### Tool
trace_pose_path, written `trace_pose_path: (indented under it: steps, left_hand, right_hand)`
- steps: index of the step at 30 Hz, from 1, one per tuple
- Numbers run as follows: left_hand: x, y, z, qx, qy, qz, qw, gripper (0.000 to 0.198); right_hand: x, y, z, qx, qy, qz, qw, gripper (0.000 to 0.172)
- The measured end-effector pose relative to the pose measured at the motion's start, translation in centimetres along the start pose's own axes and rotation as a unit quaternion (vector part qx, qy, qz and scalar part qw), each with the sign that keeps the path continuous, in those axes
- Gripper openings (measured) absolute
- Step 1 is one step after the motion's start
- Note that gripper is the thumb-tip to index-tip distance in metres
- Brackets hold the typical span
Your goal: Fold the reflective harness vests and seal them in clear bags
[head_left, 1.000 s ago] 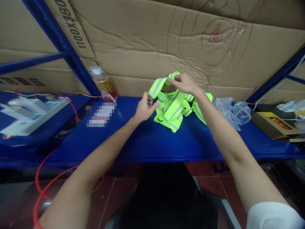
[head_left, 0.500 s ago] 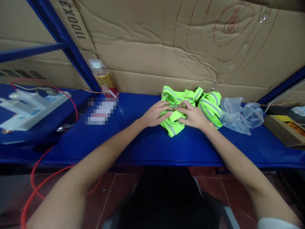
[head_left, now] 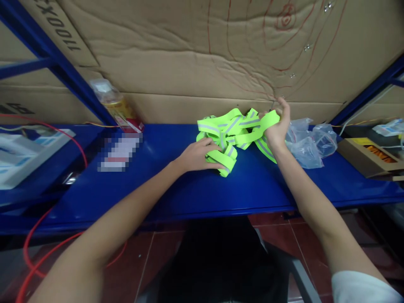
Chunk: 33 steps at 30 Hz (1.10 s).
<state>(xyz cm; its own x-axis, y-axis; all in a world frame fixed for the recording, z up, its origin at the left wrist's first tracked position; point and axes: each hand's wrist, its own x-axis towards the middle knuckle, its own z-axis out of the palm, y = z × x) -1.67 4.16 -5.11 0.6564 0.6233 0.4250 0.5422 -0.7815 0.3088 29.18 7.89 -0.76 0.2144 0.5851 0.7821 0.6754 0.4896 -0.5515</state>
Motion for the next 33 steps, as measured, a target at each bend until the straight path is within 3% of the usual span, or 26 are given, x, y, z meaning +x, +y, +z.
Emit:
trace_pose_path:
  steps: [2,4,7,9,10,12,15,17,20,23,25,28,30,33]
  left_hand:
    - [0.2,0.4,1.0,0.015,0.014,-0.046,0.999,0.057]
    - [0.4,0.7,1.8,0.023,0.027,-0.094,0.995,0.044]
    - [0.7,0.7,2.3,-0.008,0.069,-0.137,0.988,0.025]
    - [0.6,0.6,2.0,-0.036,0.106,-0.151,0.982,0.019]
    - [0.5,0.6,1.7,-0.044,0.123,-0.161,0.978,0.019]
    - [0.4,0.7,1.2,-0.055,0.157,-0.189,0.968,0.019]
    - [0.5,0.9,0.7,-0.114,0.213,-0.198,0.95,0.029]
    - [0.7,0.9,0.6,-0.191,0.228,-0.165,0.94,0.042]
    - [0.8,0.6,0.6,-0.269,0.17,-0.105,0.942,0.063]
    - [0.6,-0.1,0.7,-0.214,0.057,-0.052,0.974,0.075]
    - [0.5,-0.4,0.9,-0.16,0.008,-0.035,0.987,0.074]
    - [0.5,-0.7,1.3,-0.121,-0.022,-0.031,0.992,0.069]
    - [0.6,-0.6,1.4,-0.109,-0.041,-0.029,0.993,0.058]
    - [0.7,-0.4,1.4,-0.118,-0.045,-0.063,0.99,0.052]
  right_hand:
    - [-0.9,-2.2,-0.7,-0.02,0.027,-0.076,0.997,0.069]
    - [-2.0,-4.4,-1.4,-0.027,-0.003,-0.173,0.985,0.064]
    - [-4.0,-6.8,-1.2,0.028,-0.198,-0.244,0.949,0.046]
    - [-5.3,-7.4,-0.4,0.058,-0.353,-0.244,0.901,0.051]
    - [-5.8,-7.5,0.0,0.052,-0.398,-0.246,0.882,0.055]
    - [-6.5,-7.3,0.9,0.028,-0.429,-0.247,0.869,0.064]
    - [-6.7,-6.4,1.6,0.006,-0.404,-0.221,0.888,0.065]
    - [-6.5,-5.6,1.7,0.004,-0.397,-0.21,0.894,0.053]
    - [-5.7,-4.4,1.7,0.074,-0.355,-0.163,0.918,0.036]
    - [-4.3,-3.2,1.5,0.179,-0.241,-0.037,0.953,0.035]
    - [-2.9,-2.3,1.1,0.214,-0.192,0.043,0.957,0.037]
    - [-0.6,-0.7,-0.3,0.261,-0.249,0.134,0.923,0.043]
    - [0.7,0.3,-1.5,0.268,-0.265,0.148,0.914,0.047]
    - [1.9,1.8,-3.2,0.201,-0.167,0.127,0.957,0.05]
